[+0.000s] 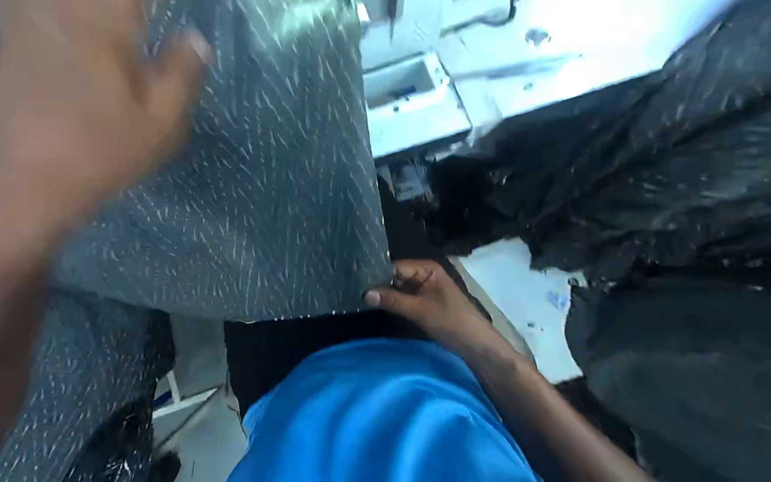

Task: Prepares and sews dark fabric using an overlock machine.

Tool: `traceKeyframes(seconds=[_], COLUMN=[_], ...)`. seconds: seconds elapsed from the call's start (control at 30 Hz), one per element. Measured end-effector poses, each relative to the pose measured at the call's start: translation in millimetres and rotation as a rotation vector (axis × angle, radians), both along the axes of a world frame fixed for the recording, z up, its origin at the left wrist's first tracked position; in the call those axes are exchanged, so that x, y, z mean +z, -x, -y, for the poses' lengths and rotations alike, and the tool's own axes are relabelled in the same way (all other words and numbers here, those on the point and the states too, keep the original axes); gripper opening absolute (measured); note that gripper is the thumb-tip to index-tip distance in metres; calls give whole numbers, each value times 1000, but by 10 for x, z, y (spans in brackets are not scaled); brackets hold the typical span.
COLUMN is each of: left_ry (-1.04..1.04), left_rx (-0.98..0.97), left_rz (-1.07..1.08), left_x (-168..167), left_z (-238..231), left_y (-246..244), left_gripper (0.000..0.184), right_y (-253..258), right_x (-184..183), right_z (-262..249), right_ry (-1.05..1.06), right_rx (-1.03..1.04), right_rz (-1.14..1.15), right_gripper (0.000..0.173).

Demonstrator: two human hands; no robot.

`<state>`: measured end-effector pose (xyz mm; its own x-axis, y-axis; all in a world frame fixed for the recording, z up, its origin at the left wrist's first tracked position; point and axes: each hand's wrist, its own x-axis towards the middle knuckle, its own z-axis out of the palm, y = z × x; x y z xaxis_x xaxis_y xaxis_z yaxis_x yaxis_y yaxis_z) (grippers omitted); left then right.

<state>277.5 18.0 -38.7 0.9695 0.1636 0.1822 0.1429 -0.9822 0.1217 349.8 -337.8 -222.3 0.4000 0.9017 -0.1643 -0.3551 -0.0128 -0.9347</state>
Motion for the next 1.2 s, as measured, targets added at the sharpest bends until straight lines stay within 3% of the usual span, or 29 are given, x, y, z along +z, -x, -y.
traceKeyframes(seconds=[0.03,0.1,0.17,0.27,0.6,0.67,0.77,0.83,0.97,1.07,1.2], left_ry=[19,162,329,421,339,331,356,374,326,318,481], left_rx=[-128,-316,-361,-337,-288,-322,-385,-411,-424,-396,-349], left_rz=[-36,-12,45,115,218,237,235,266,270,255,181], left_x=[-197,-721,-1107,-1340,-1408,-1396,-1413,-1384,-1222,-1171,-1332], left_z=[557,1227,1547,1789,1904,1905,1877,1939,2193,2247,2235], left_y=[45,232,418,589,583,590,548,435,124,-10,70], left_gripper=[48,37,29,24,18,15,14,14,14,14,15], right_y=[1,-5,-22,-52,-58,-17,-99,-322,-872,-1207,-1070], right_x=[-10,-15,6,77,172,168,140,222,720,1006,686], right_z=[45,104,123,118,183,247,226,10,-636,-994,-813], right_ry=[-16,-52,-56,-28,-46,-22,-12,-33,-78,-183,-66], right_rx=[-22,-41,-32,10,49,54,46,34,4,-2,-19], right_rz=[-22,-58,-75,-56,-17,100,337,399,244,190,250], right_gripper=[8,8,10,16,31,37,30,32,17,22,21])
